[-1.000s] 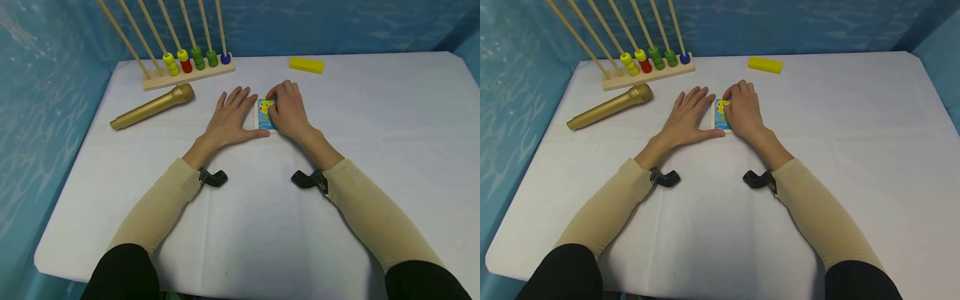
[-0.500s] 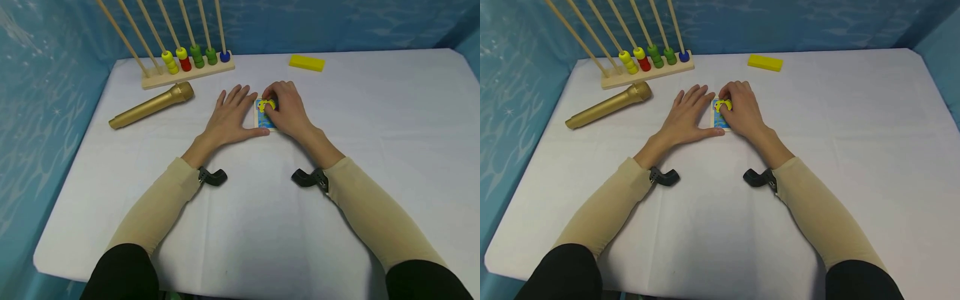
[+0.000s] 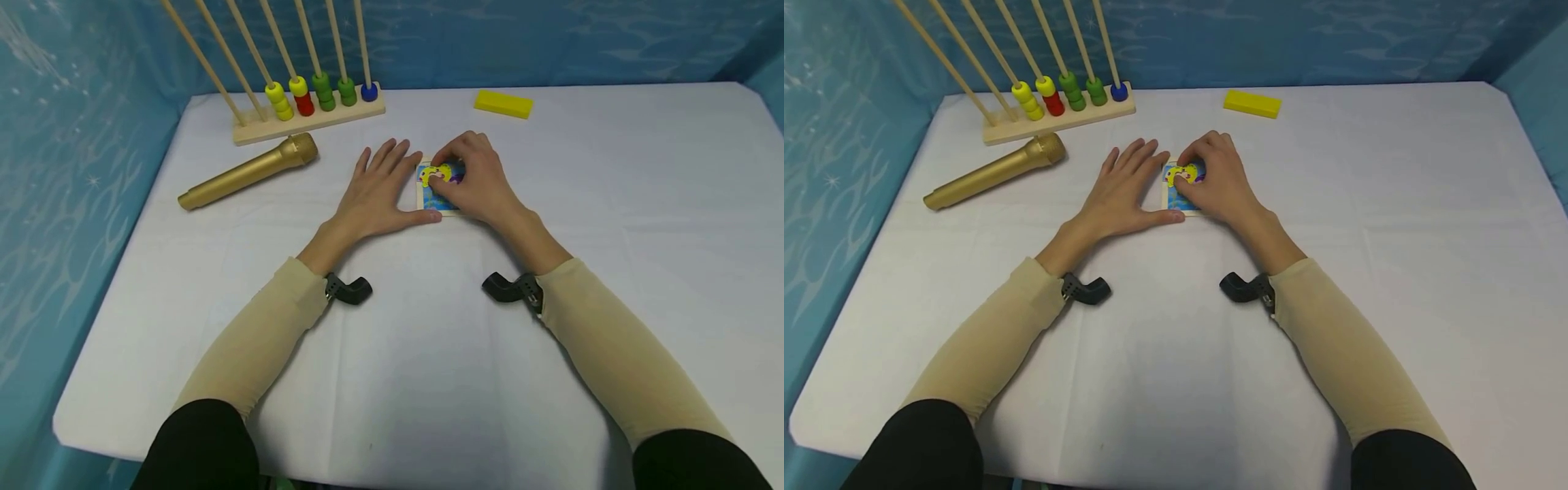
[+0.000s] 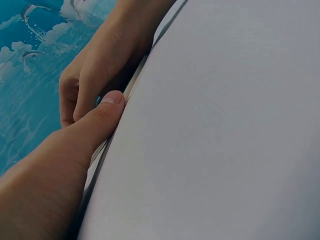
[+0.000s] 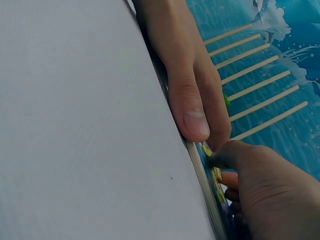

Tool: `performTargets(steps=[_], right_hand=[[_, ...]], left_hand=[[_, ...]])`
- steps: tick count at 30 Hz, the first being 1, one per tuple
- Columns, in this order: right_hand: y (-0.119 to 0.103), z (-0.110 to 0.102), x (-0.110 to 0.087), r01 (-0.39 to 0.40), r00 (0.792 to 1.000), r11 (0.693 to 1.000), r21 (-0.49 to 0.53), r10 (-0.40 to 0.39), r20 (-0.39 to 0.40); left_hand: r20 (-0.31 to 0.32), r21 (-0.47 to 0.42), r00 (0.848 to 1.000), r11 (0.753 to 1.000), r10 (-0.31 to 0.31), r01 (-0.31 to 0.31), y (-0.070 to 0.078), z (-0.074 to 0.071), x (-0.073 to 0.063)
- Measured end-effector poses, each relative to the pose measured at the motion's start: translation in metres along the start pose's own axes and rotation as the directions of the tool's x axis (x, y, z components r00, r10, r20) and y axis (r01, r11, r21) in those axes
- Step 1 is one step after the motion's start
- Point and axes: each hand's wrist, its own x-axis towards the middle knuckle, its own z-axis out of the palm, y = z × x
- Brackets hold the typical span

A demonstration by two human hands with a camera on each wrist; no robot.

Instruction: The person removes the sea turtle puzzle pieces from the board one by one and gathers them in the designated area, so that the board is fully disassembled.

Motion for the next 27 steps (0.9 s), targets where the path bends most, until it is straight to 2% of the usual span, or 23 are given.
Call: performTargets(steps=[10,13,15,19,21,23,27], right_hand=[[0.003,-0.007,-0.001,-0.046,0.999,0.987,0.154,0.045,0.009],[0.005,-0.013,0.001,-0.077,0.997,0.964,0.253,0.068,0.041],[0.007,-0.02,0.002,-0.107,0.994,0.939,0.327,0.095,0.055],[0.016,-0.038,0.002,-0.157,0.987,0.896,0.415,0.15,0.048],[0.023,-0.049,0.001,-0.189,0.98,0.884,0.427,0.199,0.023],[0.031,-0.06,0.001,-0.222,0.968,0.887,0.404,0.251,-0.02],[0.043,-0.079,0.001,-0.338,0.917,0.881,0.33,0.387,-0.094]], left_hand=[[-0.009,-0.012,1.0,1.0,0.015,-0.015,0.002,-0.001,-0.001],[-0.013,-0.025,1.0,1.0,0.008,-0.009,0.002,-0.001,-0.001],[-0.012,-0.029,1.0,1.0,0.002,-0.003,0.002,-0.002,-0.001],[-0.001,-0.039,1.0,0.999,-0.002,0.002,0.004,-0.002,-0.002],[0.003,-0.045,1.0,0.999,-0.003,0.003,0.004,-0.003,-0.002],[0.001,-0.049,1.0,0.999,0.0,0.0,0.004,-0.002,-0.002],[-0.004,-0.048,1.0,0.999,-0.001,0.001,0.003,-0.002,-0.002]])
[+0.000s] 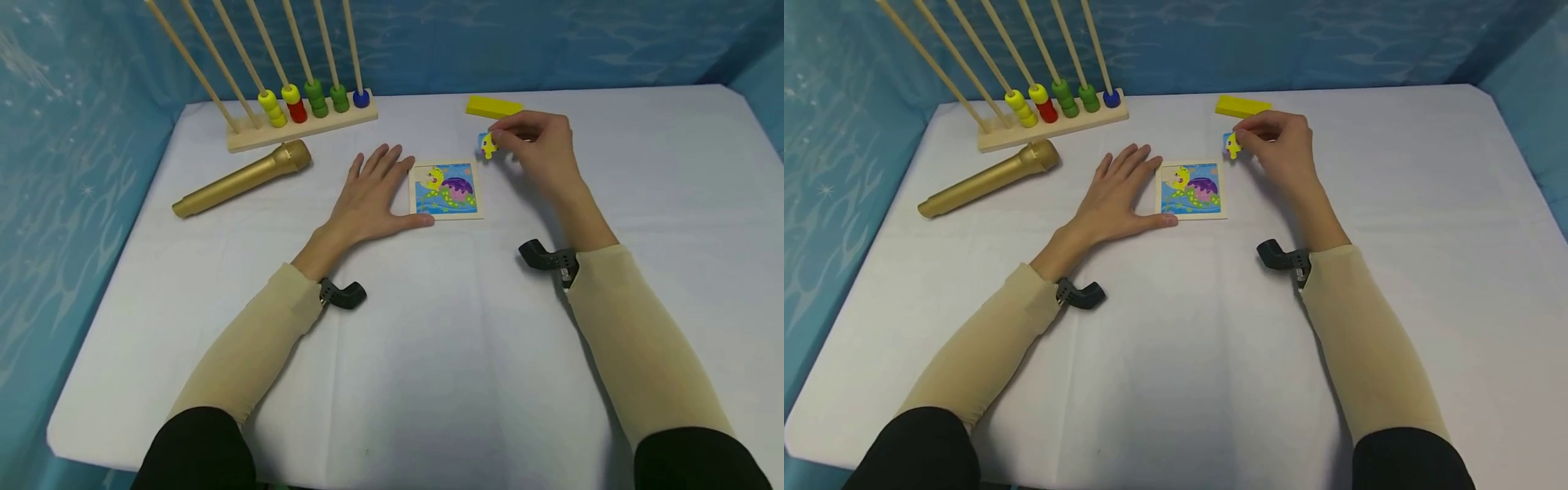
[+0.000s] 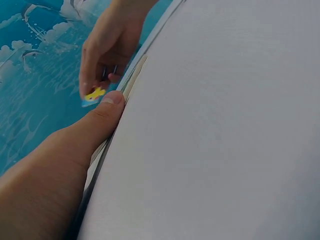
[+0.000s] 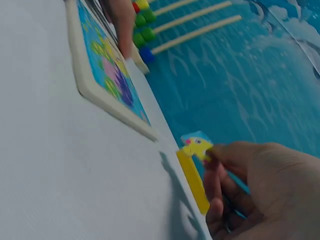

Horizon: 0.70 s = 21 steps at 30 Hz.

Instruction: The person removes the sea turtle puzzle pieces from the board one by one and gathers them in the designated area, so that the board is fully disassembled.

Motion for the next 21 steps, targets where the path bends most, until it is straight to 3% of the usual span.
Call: performTargets(steps=[3,8,14,16,21], right_hand=[[0.007,-0.009,0.001,-0.046,0.998,0.994,-0.104,0.04,-0.057],[0.02,-0.007,0.0,0.019,0.989,0.967,-0.253,-0.056,-0.138],[0.018,0.011,-0.008,0.054,0.942,0.961,-0.271,-0.139,-0.307],[0.014,0.019,-0.012,0.077,0.934,0.961,-0.265,-0.162,-0.318],[0.004,0.041,-0.026,0.15,0.953,0.961,-0.233,-0.204,-0.225]], left_hand=[[0.003,0.005,1.0,1.0,-0.004,0.004,0.0,0.001,0.001],[-0.003,-0.009,1.0,1.0,-0.001,0.001,0.0,0.001,0.001],[-0.007,-0.009,1.0,1.0,0.005,-0.005,0.0,0.0,0.001],[-0.007,-0.008,1.0,1.0,0.005,-0.005,0.0,0.0,0.001],[-0.001,-0.009,1.0,1.0,0.002,-0.002,0.0,0.0,-0.001]])
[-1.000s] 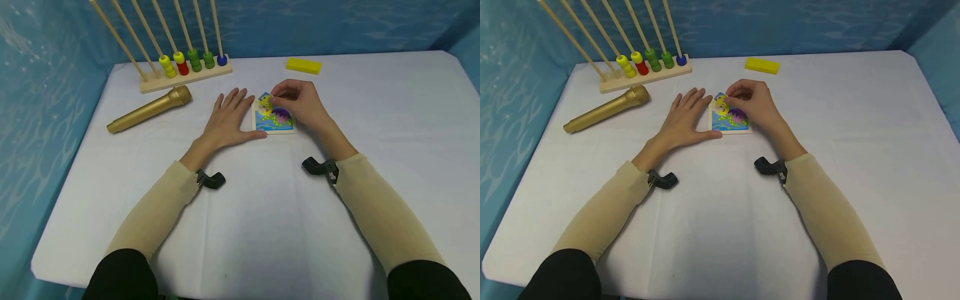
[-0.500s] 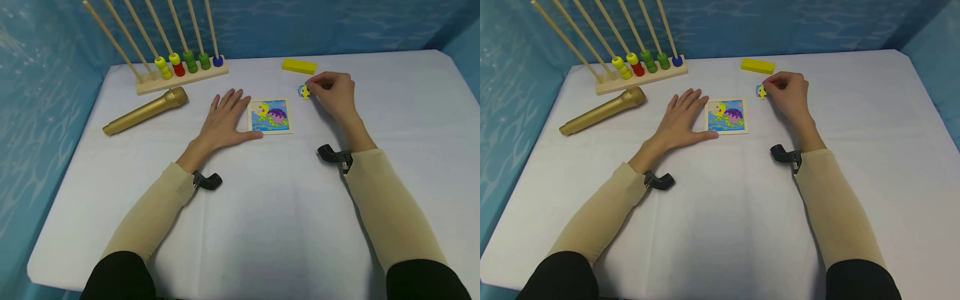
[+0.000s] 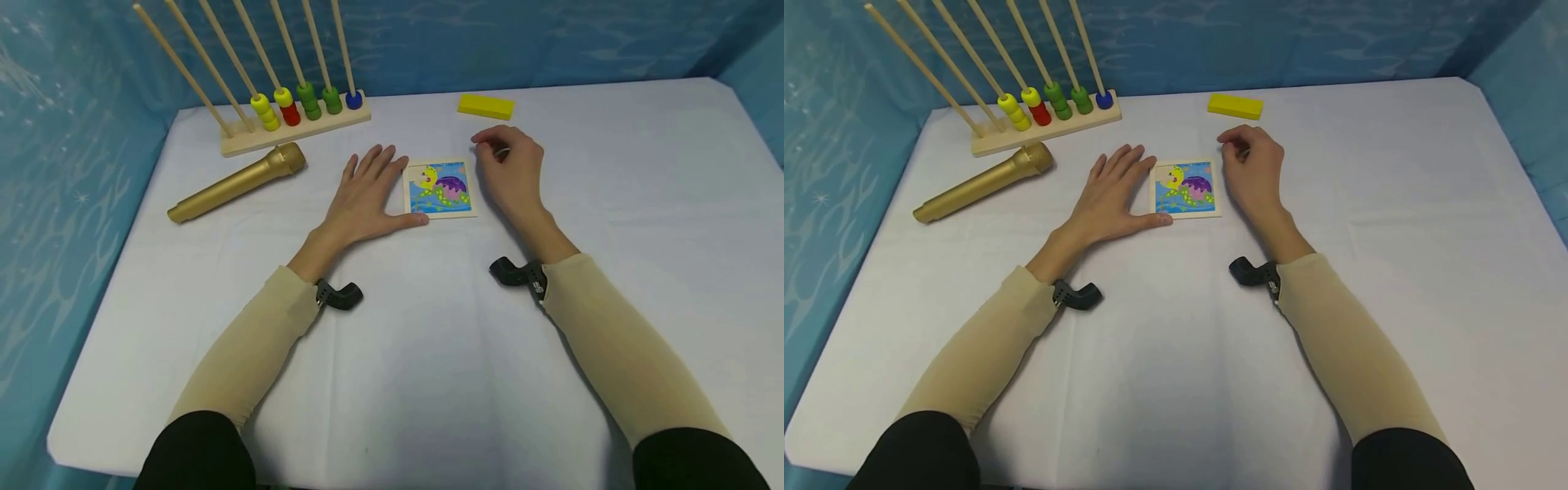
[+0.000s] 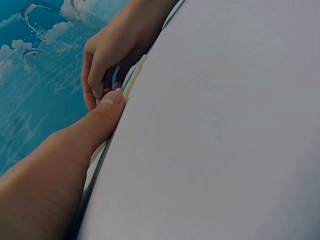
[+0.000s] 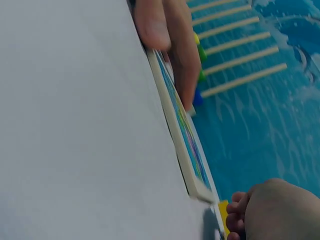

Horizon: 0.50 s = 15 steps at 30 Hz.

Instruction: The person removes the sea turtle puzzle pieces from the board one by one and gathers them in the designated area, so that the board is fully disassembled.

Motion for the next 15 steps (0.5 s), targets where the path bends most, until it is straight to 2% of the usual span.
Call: performTargets(steps=[8,15], right_hand=[[-0.011,0.016,-0.013,0.079,0.988,0.996,0.044,-0.084,0.129],[-0.013,0.017,-0.013,0.124,0.975,0.992,0.031,-0.128,0.181]], left_hand=[[-0.01,0.003,1.0,1.0,-0.001,0.001,-0.001,0.0,-0.001],[-0.016,-0.008,1.0,1.0,0.008,-0.008,0.0,-0.001,0.0]])
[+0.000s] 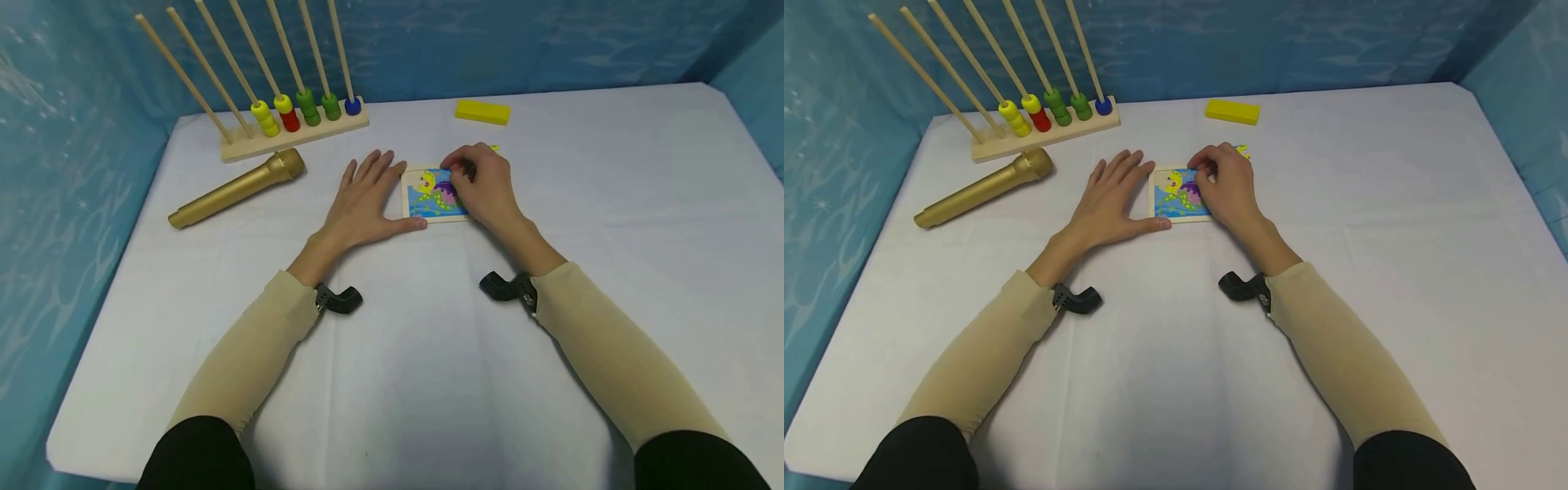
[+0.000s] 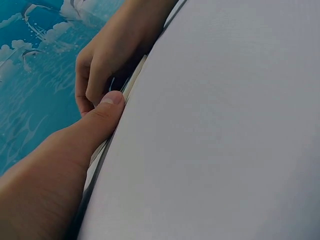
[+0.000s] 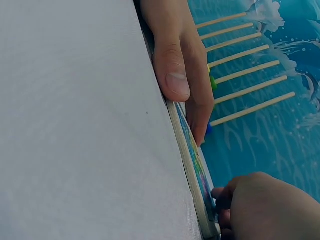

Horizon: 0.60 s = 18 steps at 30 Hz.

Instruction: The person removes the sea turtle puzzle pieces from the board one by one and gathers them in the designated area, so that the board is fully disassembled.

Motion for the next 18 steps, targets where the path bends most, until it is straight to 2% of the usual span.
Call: performTargets(steps=[3,18], right_hand=[[0.0002,0.0001,0.0007,0.022,1.0,1.0,-0.01,-0.022,0.014],[-0.0025,0.0014,0.0026,0.036,0.999,0.998,-0.042,-0.034,0.042]], left_hand=[[0.001,-0.003,1.0,1.0,-0.002,0.002,0.0004,0.0002,0.0004],[0.016,0.012,1.0,1.0,-0.012,0.012,0.0013,0.0001,0.0016]])
